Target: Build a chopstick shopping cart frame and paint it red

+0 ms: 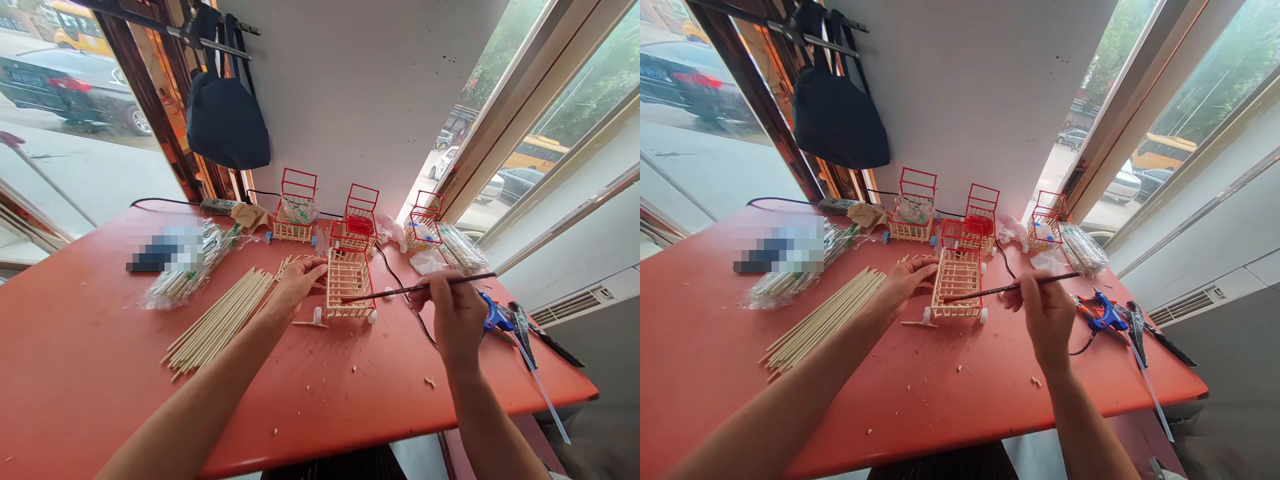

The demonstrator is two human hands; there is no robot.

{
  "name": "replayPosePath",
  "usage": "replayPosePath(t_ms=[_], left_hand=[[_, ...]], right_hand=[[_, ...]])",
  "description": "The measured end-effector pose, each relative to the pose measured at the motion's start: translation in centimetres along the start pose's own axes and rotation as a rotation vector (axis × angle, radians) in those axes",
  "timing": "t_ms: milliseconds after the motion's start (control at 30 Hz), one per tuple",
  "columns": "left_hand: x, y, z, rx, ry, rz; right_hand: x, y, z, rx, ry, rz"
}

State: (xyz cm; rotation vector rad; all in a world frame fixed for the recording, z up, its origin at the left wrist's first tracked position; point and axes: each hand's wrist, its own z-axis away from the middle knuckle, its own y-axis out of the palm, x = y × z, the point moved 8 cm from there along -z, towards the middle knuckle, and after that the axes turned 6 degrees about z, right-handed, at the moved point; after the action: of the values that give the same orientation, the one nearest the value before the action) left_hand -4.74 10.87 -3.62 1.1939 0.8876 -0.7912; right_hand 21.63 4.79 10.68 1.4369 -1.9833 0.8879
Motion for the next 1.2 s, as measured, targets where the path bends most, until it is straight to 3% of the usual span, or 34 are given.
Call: replayPosePath(t_ms=[133, 433, 667, 1200], left_hand=[[-0.1, 0.2, 0.1, 0.03, 0.018, 0.0], [-0.4, 0.2, 0.2, 0.012, 0.011, -0.013], [0.0, 0.1, 0.0, 0.026, 0.015, 0.0], [0.1, 0.0, 0.1, -0.026, -0.042, -0.011]], right_hand=[[0.9, 2.0, 1.6, 0.098, -0.04, 0.016], [1.1, 2.4, 1.9, 0.128, -0.091, 0.095], [1.2, 1.5, 1.8, 0.117, -0.097, 0.133], [1.5, -2.7, 1.4, 0.053, -0.149, 0.312]])
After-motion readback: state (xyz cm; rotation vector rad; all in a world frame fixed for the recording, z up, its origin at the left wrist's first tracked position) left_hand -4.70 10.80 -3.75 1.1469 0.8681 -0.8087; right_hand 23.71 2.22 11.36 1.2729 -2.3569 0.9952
